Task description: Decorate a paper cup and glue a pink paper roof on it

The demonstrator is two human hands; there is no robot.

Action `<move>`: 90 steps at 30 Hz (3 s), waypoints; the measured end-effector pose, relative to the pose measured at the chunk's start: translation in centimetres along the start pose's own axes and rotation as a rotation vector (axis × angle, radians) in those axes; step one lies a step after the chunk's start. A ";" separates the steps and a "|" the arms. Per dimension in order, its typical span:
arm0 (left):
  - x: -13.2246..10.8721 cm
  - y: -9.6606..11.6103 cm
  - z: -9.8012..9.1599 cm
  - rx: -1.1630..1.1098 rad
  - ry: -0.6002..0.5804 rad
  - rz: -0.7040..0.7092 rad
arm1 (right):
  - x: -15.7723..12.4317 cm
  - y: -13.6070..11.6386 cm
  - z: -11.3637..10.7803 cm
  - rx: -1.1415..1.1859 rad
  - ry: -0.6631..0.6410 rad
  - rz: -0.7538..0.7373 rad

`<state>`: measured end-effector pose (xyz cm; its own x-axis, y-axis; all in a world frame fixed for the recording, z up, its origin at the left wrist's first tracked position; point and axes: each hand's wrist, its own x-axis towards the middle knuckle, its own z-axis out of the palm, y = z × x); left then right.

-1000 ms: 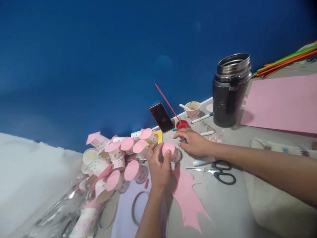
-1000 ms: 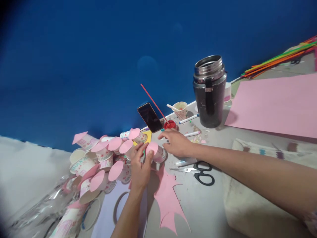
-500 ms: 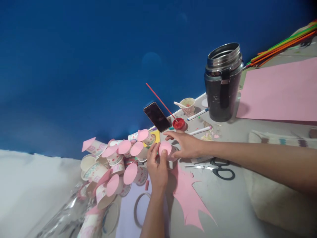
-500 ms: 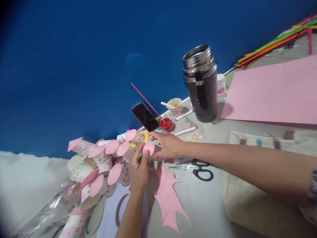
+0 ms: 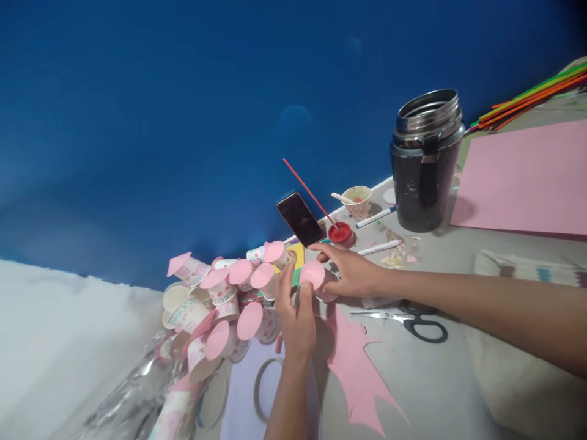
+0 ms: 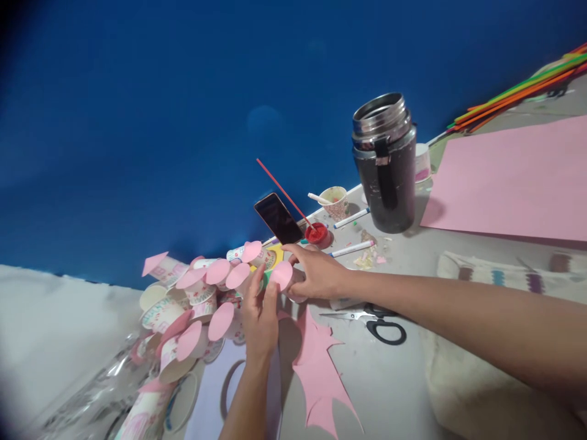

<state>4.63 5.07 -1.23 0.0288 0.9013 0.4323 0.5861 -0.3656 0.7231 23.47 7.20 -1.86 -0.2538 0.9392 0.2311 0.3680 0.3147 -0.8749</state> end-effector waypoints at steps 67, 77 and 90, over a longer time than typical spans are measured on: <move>-0.8 2.7 -2.3 -0.344 -0.181 0.044 | -1.6 -6.5 -4.0 0.089 -0.230 0.130; -0.4 2.9 -2.4 -0.690 -0.188 -0.080 | -0.6 -4.7 -4.4 0.672 -0.338 0.322; -0.4 3.3 -2.2 -0.827 -0.249 -0.188 | -0.7 -4.1 -4.0 0.599 -0.374 0.327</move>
<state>4.79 3.02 2.18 0.2234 0.9524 0.2072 -0.1721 -0.1707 0.9702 25.76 5.79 3.23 -0.5395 0.8295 -0.1443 -0.0430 -0.1983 -0.9792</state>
